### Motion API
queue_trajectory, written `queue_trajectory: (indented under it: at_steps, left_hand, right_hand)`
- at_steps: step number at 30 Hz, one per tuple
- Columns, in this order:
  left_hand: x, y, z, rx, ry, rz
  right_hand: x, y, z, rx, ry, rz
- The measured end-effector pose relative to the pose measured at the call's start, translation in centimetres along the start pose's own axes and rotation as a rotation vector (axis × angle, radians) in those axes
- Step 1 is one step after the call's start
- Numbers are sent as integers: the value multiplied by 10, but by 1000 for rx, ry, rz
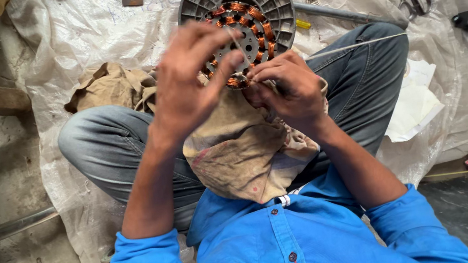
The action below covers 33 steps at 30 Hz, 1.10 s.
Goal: The person is sitting on the floor and winding copper wire around a motor stator. They use a white string to secure the copper windings in place, repeatedly wrapping and tying the string around the stator.
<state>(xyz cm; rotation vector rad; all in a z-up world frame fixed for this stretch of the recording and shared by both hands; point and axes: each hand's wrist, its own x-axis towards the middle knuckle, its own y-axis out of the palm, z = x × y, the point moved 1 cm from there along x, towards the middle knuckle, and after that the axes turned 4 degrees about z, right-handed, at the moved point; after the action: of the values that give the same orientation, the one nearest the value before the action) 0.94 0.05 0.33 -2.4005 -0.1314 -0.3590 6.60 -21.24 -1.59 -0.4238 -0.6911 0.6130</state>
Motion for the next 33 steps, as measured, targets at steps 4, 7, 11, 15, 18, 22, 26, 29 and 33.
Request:
queue_trajectory:
  at_steps: [4,7,11,15,18,22,26,29,33]
  left_hand:
    - [9,-25,-12,155,146,-43]
    - [6,-22,-18,250,271,37]
    - [3,-11,-13,300,334,90]
    - [-5,-5,-3,313,377,71]
    - [-5,-5,3,306,393,85]
    - [-6,-7,7,261,396,87]
    - [-8,-5,7,235,396,63]
    - [-6,-6,8,210,385,60]
    - [-6,-6,8,169,396,50]
  right_hand:
    - [-4,1,-9,115,35,-19]
    - [-9,2,-14,215,79,-29]
    - [-10,3,-17,279,94,-41]
    - [-12,3,-18,266,63,-31]
    - [-12,3,-18,257,51,-20]
    - [-13,2,-16,202,17,-16]
    - [-16,2,-15,178,17,0]
    - [-13,3,-16,192,15,-3]
    - [-1,-1,-22,142,-33,7]
